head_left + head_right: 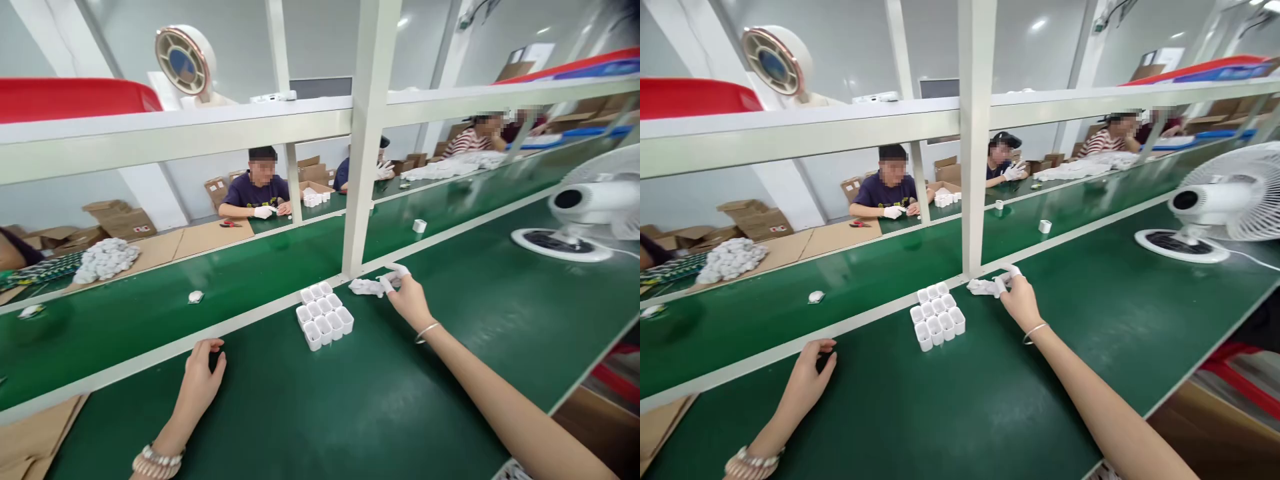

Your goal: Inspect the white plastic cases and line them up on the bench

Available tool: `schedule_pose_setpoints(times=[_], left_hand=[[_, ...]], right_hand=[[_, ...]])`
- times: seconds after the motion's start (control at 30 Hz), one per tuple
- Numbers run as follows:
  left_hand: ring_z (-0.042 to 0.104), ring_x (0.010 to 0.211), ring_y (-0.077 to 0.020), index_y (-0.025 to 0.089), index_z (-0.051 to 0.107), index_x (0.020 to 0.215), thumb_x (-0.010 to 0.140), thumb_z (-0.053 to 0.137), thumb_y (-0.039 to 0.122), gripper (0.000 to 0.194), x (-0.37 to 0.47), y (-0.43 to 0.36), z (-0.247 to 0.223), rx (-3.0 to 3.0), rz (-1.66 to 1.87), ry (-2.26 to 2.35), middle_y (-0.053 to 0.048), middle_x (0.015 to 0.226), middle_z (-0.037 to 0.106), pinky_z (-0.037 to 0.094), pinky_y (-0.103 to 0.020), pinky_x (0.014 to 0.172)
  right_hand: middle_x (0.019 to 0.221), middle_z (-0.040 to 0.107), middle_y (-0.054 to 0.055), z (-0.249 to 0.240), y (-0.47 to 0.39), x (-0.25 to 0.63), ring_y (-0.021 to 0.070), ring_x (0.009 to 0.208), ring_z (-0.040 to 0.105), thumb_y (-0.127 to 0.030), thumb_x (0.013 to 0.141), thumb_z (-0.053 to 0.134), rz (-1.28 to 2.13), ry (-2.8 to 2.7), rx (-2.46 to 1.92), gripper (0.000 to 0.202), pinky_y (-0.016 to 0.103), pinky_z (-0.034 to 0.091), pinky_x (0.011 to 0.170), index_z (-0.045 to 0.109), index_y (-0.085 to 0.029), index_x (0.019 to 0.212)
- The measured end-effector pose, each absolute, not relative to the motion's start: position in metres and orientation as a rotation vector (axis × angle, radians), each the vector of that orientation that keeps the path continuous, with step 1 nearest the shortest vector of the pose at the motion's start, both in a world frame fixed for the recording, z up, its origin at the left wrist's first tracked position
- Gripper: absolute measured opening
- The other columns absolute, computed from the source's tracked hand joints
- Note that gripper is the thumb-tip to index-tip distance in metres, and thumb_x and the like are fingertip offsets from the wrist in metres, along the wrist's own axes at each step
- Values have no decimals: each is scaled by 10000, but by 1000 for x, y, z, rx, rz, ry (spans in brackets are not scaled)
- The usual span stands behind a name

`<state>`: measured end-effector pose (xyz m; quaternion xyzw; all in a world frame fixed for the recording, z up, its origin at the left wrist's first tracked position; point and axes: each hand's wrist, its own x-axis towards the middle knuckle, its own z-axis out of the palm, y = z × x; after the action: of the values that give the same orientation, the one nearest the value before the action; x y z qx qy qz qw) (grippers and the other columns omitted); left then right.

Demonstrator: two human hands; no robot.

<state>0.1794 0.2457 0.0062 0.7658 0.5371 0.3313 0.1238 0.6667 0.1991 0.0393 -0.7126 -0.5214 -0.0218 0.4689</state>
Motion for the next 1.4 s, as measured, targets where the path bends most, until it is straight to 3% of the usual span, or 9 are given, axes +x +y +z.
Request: schedule_pose_setpoints(times=[0.27, 0.57, 1.03, 1.27, 1.4], left_hand=[[591, 976, -291, 195, 532, 1010, 824, 422, 517, 388, 179, 250, 4, 2239, 935, 1588, -103, 1027, 564, 495, -505, 874], [591, 976, -291, 197, 535, 1004, 827, 421, 516, 382, 180, 248, 6, 2244, 935, 1595, -103, 1023, 568, 498, -503, 872], [605, 957, -290, 200, 533, 995, 828, 434, 498, 355, 178, 248, 5, 2264, 961, 1590, -104, 1013, 590, 497, -521, 873], [626, 928, -295, 182, 554, 994, 798, 476, 546, 420, 181, 249, 8, 2236, 989, 1591, -113, 988, 606, 532, -509, 846], [632, 918, -307, 167, 557, 976, 776, 477, 609, 492, 182, 248, 12, 2222, 981, 1594, -132, 978, 607, 531, -521, 850]], right_hand=[[910, 665, 56, 35, 200, 669, 259, 918, 591, -167, 720, 569, -95, -1279, -1753, 375, 380, 480, 827, 587, -179, 1094], [859, 712, 27, 36, 198, 665, 243, 868, 631, -182, 805, 550, -85, -1343, -1762, 371, 368, 475, 825, 573, -189, 1175], [853, 677, 59, 37, 200, 663, 284, 959, 583, -69, 703, 515, -241, -1366, -1830, 477, 418, 437, 897, 633, -145, 1160], [931, 706, 75, 36, 202, 666, 263, 885, 637, -170, 825, 533, -198, -1417, -1840, 245, 385, 454, 894, 678, -159, 1021], [955, 701, 126, 32, 207, 666, 302, 932, 631, -142, 855, 485, -180, -1421, -1882, 270, 389, 443, 890, 685, -124, 1035]])
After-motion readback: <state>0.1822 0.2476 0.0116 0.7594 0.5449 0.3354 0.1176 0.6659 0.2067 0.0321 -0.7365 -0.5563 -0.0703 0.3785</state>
